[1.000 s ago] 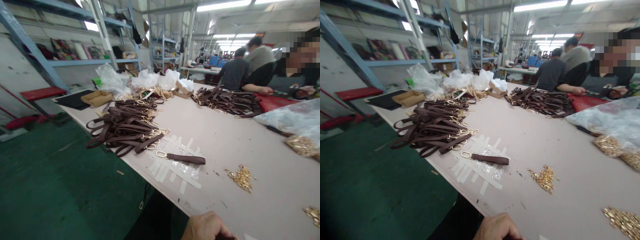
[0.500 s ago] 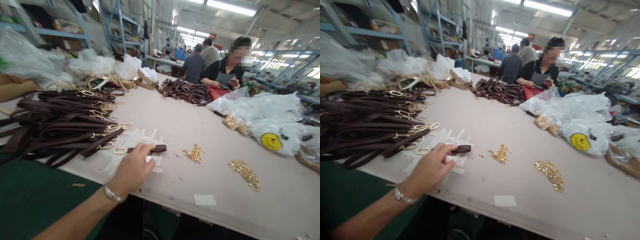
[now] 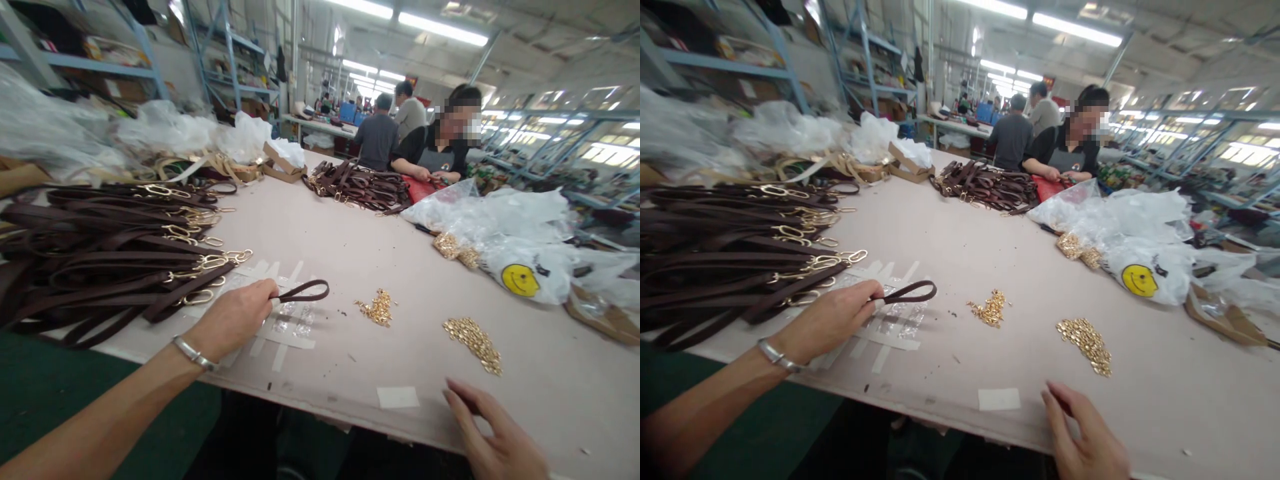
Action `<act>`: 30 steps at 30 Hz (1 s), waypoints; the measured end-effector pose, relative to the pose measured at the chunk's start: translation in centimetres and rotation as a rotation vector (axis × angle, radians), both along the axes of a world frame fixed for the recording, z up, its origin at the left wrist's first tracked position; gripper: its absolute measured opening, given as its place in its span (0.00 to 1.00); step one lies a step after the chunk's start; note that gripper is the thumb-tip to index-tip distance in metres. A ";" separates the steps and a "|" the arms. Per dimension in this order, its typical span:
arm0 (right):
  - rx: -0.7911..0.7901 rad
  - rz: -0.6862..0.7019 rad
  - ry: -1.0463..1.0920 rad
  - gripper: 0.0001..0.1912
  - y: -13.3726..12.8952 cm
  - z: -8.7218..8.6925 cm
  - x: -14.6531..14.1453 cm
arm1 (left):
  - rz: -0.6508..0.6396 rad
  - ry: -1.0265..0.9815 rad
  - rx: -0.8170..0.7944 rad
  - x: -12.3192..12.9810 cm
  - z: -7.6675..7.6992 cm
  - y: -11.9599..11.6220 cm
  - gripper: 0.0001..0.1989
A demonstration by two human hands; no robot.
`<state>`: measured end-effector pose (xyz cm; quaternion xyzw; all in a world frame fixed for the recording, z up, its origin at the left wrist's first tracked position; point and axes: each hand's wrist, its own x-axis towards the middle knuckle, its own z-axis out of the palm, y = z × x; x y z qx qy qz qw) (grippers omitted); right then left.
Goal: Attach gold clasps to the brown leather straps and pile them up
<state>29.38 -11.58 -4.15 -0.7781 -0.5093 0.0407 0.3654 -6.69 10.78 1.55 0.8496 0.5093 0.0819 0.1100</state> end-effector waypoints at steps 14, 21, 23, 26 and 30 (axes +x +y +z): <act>-0.192 0.206 -0.299 0.18 12.9 -0.9 -3.5 | 0.040 -0.689 -0.231 -0.4 -2.6 -5.3 0.16; -0.159 0.207 -0.379 0.19 11.8 -1.8 -1.9 | 0.174 -0.734 -0.240 -1.2 -2.1 -6.0 0.18; -0.154 0.218 -0.392 0.19 11.4 -1.9 -1.8 | 0.247 -0.890 -0.415 -1.0 -1.7 -6.2 0.18; -0.174 0.248 -0.379 0.19 11.4 -1.6 -1.8 | 0.340 -1.123 -0.718 -0.3 -1.2 -6.6 0.16; -0.198 0.235 -0.272 0.20 11.7 -0.3 -2.2 | 0.404 -1.278 -0.912 1.0 -1.1 -7.6 0.15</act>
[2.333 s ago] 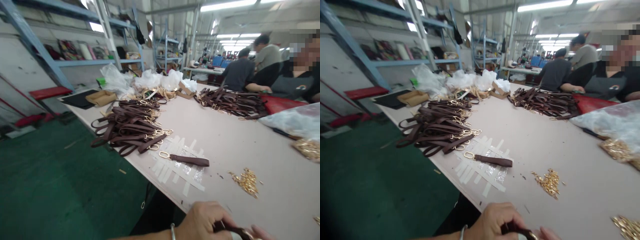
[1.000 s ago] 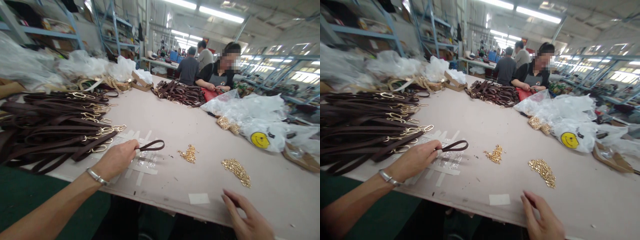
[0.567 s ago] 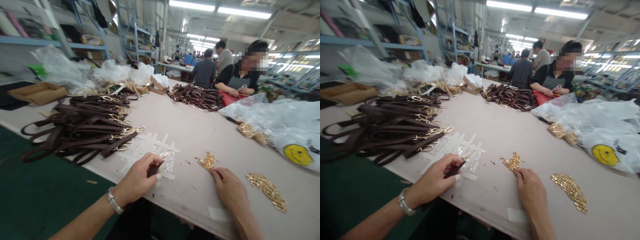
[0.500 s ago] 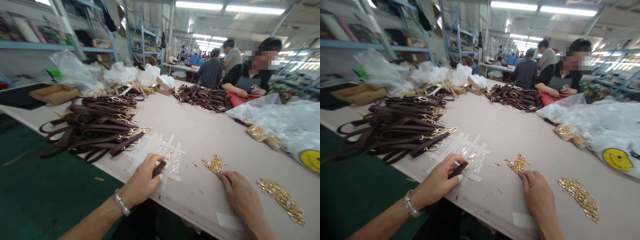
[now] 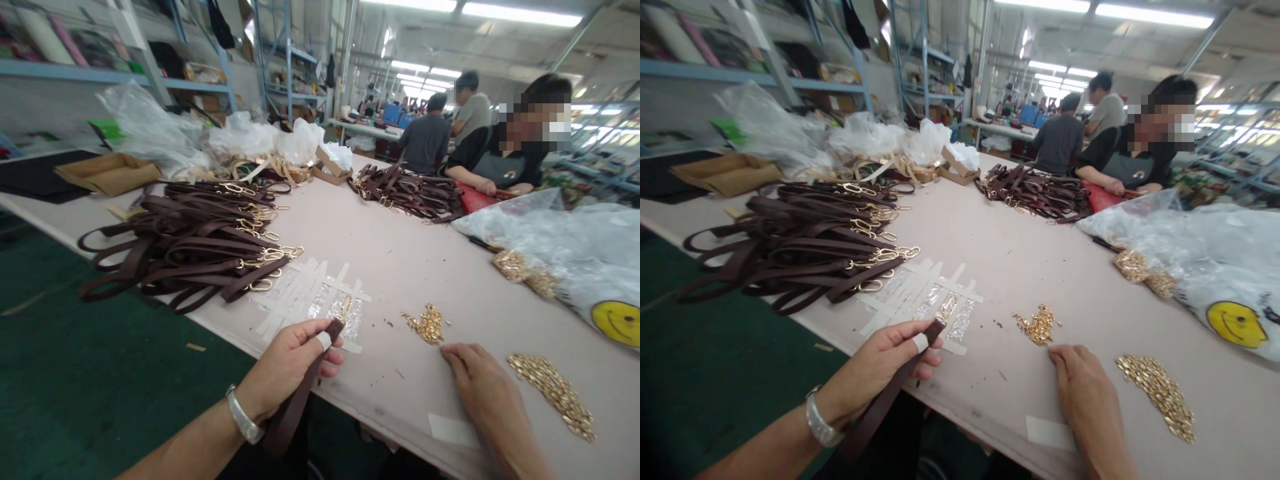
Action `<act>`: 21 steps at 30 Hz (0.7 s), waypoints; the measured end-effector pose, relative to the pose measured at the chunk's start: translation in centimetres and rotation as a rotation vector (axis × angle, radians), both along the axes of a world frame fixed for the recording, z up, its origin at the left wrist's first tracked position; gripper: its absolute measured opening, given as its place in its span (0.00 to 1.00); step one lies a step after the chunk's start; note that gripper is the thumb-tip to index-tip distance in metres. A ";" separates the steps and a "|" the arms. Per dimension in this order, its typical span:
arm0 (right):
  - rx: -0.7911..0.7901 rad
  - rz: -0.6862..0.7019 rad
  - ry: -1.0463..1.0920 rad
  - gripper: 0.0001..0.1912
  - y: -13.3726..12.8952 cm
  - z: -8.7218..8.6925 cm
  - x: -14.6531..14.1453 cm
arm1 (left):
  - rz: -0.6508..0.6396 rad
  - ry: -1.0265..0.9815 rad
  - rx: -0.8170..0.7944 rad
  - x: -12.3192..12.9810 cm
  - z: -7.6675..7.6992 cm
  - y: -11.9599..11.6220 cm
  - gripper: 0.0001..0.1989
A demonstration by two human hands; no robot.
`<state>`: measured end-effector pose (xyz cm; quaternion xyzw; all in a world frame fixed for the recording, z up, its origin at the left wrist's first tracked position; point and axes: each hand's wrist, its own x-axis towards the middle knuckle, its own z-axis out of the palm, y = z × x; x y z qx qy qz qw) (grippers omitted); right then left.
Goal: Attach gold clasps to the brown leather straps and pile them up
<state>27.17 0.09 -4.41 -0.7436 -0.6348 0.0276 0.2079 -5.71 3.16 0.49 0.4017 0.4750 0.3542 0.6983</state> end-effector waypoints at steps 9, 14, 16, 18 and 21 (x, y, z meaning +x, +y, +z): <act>-0.027 0.011 0.900 0.16 -3.7 1.9 -8.9 | -0.168 -0.091 0.086 3.9 -1.2 -2.4 0.14; -0.029 0.031 1.088 0.14 -4.3 2.4 -12.2 | -0.219 -0.063 0.245 4.7 -0.7 -2.9 0.17; -0.033 0.011 1.092 0.14 -4.3 2.5 -12.3 | -0.217 -0.035 0.275 4.8 -0.6 -3.1 0.18; -0.045 0.011 1.095 0.14 -4.4 2.3 -12.0 | -0.224 0.005 0.306 4.8 -0.6 -3.2 0.18; -0.064 0.049 1.109 0.12 -4.5 1.8 -11.5 | -0.245 0.042 0.350 4.8 -0.7 -3.2 0.19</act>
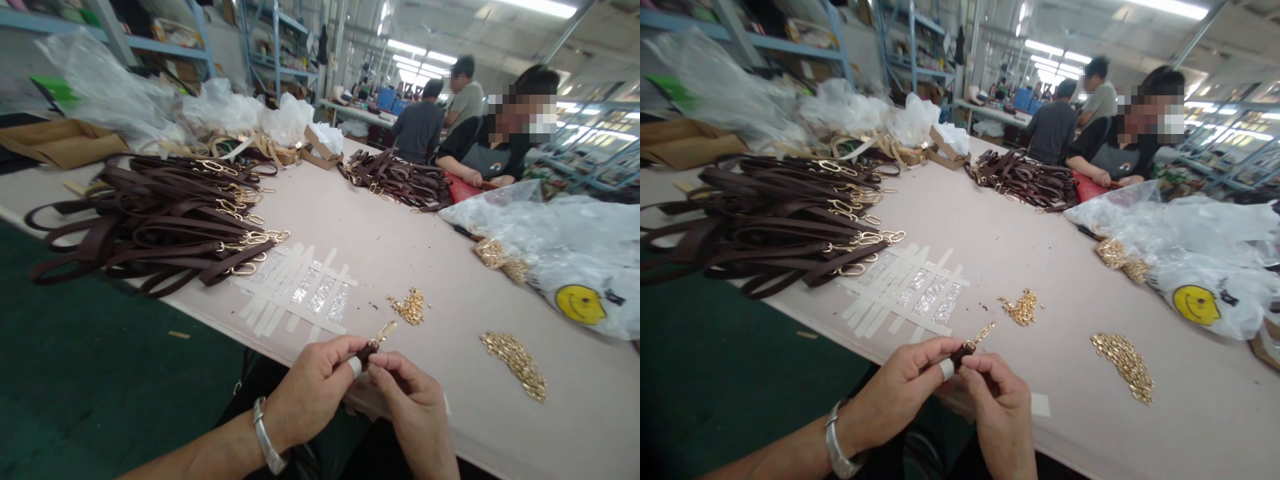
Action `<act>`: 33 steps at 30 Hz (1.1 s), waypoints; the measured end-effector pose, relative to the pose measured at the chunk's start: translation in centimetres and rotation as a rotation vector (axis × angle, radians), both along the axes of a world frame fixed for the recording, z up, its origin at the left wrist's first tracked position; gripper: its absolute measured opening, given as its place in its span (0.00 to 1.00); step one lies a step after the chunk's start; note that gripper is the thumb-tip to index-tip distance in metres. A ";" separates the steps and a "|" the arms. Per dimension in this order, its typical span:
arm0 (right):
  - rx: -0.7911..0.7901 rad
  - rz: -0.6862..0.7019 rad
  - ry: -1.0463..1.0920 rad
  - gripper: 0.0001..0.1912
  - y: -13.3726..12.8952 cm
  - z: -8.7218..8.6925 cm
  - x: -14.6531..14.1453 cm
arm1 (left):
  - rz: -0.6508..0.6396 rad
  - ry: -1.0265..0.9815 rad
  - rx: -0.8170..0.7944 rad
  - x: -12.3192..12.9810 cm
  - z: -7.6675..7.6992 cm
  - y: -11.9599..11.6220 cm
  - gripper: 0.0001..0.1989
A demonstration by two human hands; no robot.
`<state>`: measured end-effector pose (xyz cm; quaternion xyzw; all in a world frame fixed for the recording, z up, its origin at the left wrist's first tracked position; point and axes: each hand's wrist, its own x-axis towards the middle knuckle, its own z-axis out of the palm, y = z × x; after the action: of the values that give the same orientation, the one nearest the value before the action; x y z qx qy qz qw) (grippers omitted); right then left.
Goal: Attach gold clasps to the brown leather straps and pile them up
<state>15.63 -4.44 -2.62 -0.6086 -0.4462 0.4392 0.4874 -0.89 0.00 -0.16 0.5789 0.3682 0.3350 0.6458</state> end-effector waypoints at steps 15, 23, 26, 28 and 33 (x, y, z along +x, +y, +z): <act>0.020 -0.100 0.139 0.08 -0.5 0.0 -1.1 | 0.020 0.176 0.058 0.5 -3.3 -0.3 0.15; 0.122 -0.229 -0.716 0.10 -0.3 0.9 8.5 | -0.011 0.087 -0.285 1.2 -2.7 0.0 0.23; 0.054 -0.346 -1.070 0.13 0.1 0.0 14.9 | 0.009 0.076 -0.339 0.6 -2.2 0.4 0.23; 0.016 -0.331 -1.147 0.13 0.5 -0.6 17.8 | 0.014 0.067 -0.392 0.4 -2.0 0.5 0.23; -0.058 -0.230 -1.312 0.12 1.7 -1.1 19.9 | 0.061 -0.042 -0.489 1.2 -3.1 0.2 0.23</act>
<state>35.52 -2.78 -3.67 -0.8061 -0.5708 -0.0652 0.1420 0.30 0.21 -3.21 0.3867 0.4421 0.2672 0.7639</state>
